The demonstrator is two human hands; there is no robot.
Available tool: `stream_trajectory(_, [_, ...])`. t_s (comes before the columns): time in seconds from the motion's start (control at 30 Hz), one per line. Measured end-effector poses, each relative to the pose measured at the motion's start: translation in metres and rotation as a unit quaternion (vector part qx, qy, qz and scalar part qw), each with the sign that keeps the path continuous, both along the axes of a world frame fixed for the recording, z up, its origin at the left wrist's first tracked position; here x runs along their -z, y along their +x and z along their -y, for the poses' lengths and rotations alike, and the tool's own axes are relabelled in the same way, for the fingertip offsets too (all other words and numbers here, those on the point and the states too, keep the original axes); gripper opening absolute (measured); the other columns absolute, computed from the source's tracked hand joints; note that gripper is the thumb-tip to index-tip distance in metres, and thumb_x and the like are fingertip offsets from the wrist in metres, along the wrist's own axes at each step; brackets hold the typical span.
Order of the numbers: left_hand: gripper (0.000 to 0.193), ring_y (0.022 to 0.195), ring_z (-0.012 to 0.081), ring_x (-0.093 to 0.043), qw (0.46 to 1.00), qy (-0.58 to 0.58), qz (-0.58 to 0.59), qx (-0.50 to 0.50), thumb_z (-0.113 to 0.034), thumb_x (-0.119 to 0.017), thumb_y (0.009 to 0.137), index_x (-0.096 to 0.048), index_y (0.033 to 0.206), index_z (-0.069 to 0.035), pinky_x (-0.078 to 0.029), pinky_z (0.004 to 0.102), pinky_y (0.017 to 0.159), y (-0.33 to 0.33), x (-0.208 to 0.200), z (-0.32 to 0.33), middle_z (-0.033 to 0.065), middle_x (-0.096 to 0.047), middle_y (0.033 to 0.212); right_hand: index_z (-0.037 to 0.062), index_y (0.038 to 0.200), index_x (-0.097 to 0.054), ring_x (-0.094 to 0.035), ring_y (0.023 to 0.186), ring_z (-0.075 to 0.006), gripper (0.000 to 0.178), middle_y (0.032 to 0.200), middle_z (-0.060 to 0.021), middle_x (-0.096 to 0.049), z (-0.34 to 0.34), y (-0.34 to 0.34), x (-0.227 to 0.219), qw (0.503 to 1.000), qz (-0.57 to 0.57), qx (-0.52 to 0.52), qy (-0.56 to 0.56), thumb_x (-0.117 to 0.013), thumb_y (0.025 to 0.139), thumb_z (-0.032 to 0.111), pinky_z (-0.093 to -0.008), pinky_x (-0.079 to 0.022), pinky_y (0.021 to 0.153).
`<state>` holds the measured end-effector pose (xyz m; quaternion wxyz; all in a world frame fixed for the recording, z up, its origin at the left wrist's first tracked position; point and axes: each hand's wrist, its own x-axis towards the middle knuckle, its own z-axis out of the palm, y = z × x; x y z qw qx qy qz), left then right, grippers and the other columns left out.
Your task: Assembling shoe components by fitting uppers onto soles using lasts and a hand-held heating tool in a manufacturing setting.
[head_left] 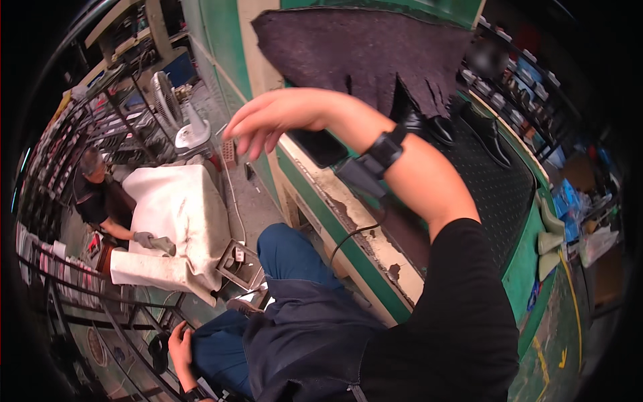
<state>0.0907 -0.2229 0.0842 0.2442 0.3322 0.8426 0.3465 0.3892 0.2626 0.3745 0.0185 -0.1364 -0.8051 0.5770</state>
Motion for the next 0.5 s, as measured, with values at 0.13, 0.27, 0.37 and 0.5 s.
stream_trajectory(0.13, [0.036, 0.091, 0.0176, -0.068, 0.997, 0.026, 0.069, -0.011, -0.006, -0.057, 0.093, -0.057, 0.127, 0.009, -0.05, 0.0269, 0.083, -0.009, 0.022, -0.003, 0.0135, -0.068, 0.105, 0.0064, 0.131, -0.06, -0.069, 0.1, -0.0184, 0.041, 0.114, -0.0113, -0.069, -0.079, 0.185, 0.0, 0.943, -0.065, 0.325, 0.033, -0.057, 0.099, 0.032, -0.0303, -0.056, 0.084])
stream_trajectory(0.27, [0.036, 0.085, 0.0188, -0.069, 0.998, 0.025, 0.05, -0.03, -0.005, -0.057, 0.092, -0.058, 0.125, 0.009, -0.052, 0.0284, 0.082, -0.028, 0.031, 0.023, 0.0144, -0.067, 0.105, 0.0145, 0.129, -0.06, -0.062, 0.114, -0.0216, 0.043, 0.125, -0.0095, -0.064, -0.172, 0.325, 0.028, 0.718, -0.16, 0.676, 0.038, -0.059, 0.094, 0.039, -0.0418, -0.049, 0.094])
stream_trajectory(0.37, [0.036, 0.081, 0.0201, -0.07, 0.999, -0.011, -0.031, -0.033, -0.005, -0.058, 0.085, -0.063, 0.117, 0.009, -0.055, 0.0322, 0.078, 0.0, -0.004, 0.014, 0.0167, -0.071, 0.095, 0.0076, 0.121, -0.062, -0.062, 0.106, -0.0238, 0.048, 0.121, -0.0104, -0.064, -0.2, 0.431, 0.068, 0.602, -0.272, 0.746, 0.083, -0.066, 0.089, 0.043, -0.0399, -0.051, 0.089])
stream_trajectory(0.5, [0.038, 0.091, 0.0306, -0.07, 0.991, -0.089, -0.095, 0.003, -0.027, -0.06, 0.082, -0.071, 0.107, -0.001, -0.054, 0.038, 0.082, -0.005, -0.008, -0.026, 0.017, -0.071, 0.097, -0.0034, 0.138, -0.05, -0.054, 0.125, -0.0333, 0.066, 0.139, -0.0199, -0.053, -0.194, 0.586, 0.146, 0.667, -0.156, 0.713, 0.147, -0.06, 0.095, 0.046, -0.0394, -0.043, 0.108])
